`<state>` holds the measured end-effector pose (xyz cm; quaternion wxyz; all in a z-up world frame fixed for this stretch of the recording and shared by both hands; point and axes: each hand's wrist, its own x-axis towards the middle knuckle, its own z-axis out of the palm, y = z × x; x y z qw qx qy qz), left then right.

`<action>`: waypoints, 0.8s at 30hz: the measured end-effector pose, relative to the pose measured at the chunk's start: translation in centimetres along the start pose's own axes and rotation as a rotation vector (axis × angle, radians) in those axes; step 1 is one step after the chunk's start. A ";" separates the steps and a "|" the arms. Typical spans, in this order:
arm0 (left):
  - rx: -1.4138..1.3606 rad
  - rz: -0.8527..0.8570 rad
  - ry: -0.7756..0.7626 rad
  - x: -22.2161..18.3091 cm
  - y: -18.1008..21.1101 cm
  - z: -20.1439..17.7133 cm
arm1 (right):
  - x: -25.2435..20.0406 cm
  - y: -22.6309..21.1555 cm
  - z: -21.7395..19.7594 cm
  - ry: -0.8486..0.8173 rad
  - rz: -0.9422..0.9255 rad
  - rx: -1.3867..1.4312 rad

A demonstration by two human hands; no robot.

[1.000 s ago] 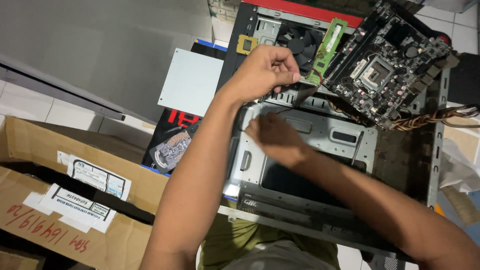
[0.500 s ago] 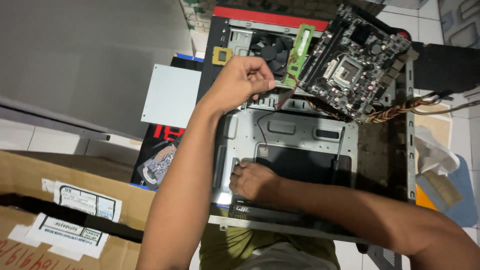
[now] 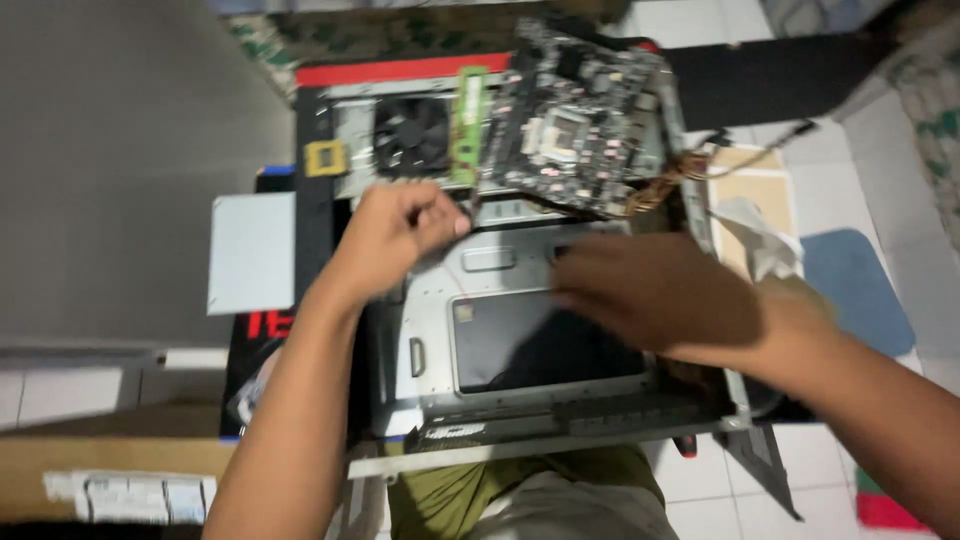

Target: Removing a metal bracket from inside a computer case by unscrewing it and pulling it out.

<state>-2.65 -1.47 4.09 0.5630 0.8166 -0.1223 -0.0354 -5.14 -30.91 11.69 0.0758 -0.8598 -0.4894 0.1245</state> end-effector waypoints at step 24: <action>0.157 0.751 -0.381 -13.6 9.1 25.8 | -23.0 -11.2 23.0 0.792 0.656 2.001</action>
